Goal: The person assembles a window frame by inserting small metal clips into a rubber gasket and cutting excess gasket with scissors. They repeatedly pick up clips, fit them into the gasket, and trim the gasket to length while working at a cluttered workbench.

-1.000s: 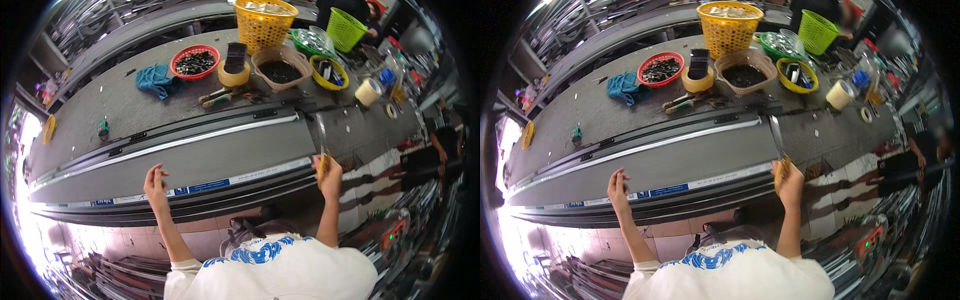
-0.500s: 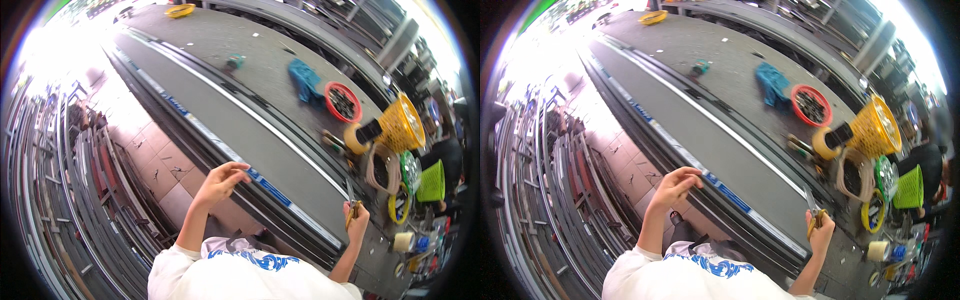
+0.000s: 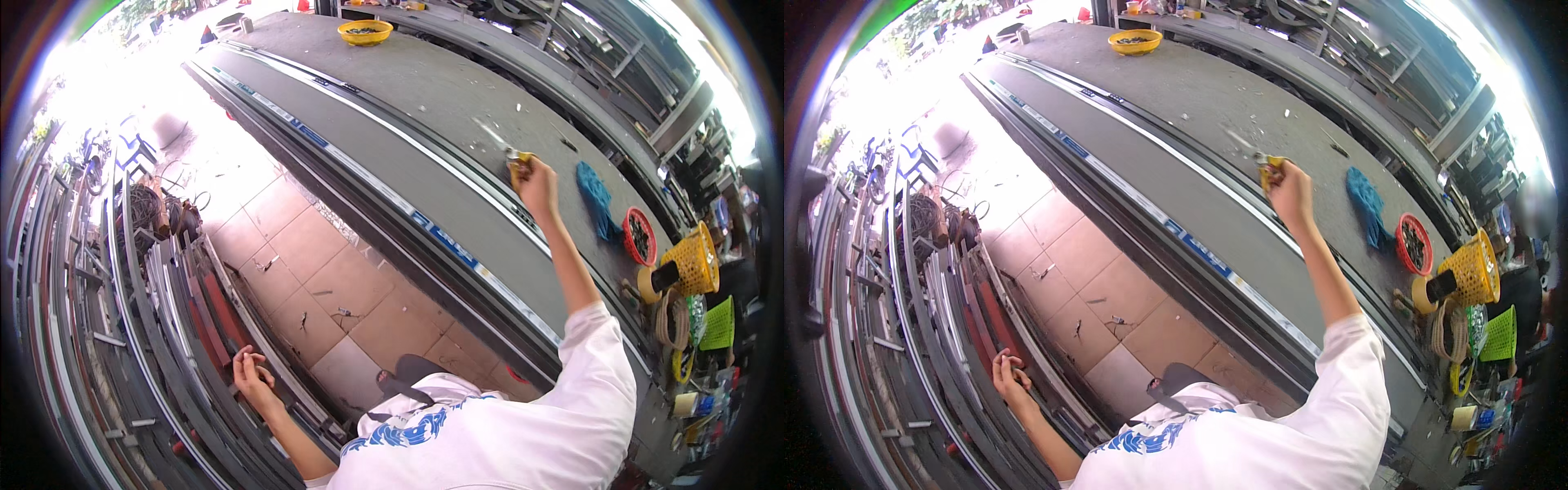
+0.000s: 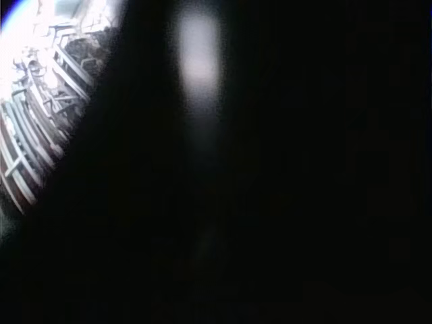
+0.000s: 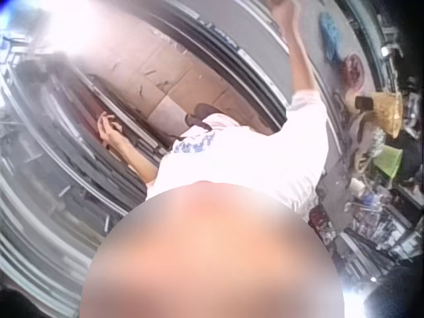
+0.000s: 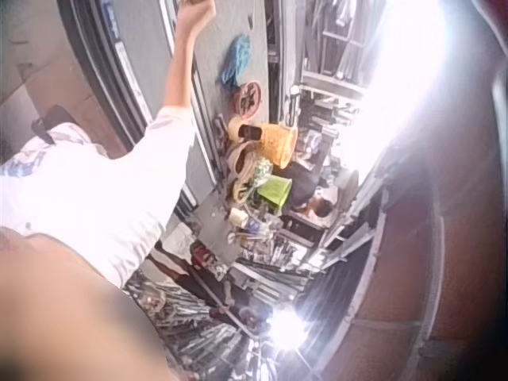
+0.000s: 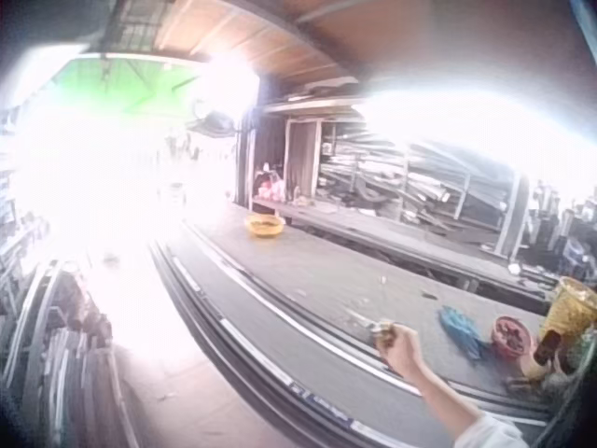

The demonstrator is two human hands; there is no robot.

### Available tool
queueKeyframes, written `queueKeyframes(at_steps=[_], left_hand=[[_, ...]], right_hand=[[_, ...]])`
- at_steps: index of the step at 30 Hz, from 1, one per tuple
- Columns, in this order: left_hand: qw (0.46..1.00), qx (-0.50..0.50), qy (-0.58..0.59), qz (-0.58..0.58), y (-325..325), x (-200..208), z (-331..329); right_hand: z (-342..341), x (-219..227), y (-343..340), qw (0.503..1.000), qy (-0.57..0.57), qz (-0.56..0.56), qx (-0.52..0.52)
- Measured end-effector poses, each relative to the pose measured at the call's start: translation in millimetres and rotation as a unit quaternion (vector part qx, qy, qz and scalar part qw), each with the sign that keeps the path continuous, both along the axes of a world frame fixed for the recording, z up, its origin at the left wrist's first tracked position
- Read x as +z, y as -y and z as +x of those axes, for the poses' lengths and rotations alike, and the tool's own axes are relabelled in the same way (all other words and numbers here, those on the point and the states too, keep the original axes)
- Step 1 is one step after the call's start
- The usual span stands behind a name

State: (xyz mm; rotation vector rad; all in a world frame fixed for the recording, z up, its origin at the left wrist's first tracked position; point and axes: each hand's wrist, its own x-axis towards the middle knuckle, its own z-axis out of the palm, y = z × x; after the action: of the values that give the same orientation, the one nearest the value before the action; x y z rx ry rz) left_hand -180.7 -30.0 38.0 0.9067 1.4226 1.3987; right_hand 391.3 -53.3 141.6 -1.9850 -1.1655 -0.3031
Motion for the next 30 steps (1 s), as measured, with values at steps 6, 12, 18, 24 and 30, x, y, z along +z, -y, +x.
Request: queueKeyframes(at_steps=[6,12,18,24,30], left_hand=[[0.98,-0.177,0.053,-0.079,-93.4,-46.3,67.9],[0.96,-0.267,-0.001,-0.08,-255.3,-37.1,78.0],[0.983,-0.169,0.018,-0.062,-432.0,-15.6,28.5],[0.926,-0.175,0.301,-0.148,-635.3,-49.4,1.1],[0.805,-0.356,0.421,-0.217,-824.2,-3.4,12.9]], right_hand=[[55.0,-62.5,-208.2,0.996,0.02,-0.06,-0.057],[84.1,-100.5,-344.5,0.991,0.043,-0.12,-0.034],[69.6,-93.3,-385.4,0.981,0.04,-0.174,-0.073],[-28.5,-21.1,-513.3,0.986,-0.014,-0.116,-0.121],[-240.9,55.7,-738.0,0.954,-0.186,-0.199,0.123]])
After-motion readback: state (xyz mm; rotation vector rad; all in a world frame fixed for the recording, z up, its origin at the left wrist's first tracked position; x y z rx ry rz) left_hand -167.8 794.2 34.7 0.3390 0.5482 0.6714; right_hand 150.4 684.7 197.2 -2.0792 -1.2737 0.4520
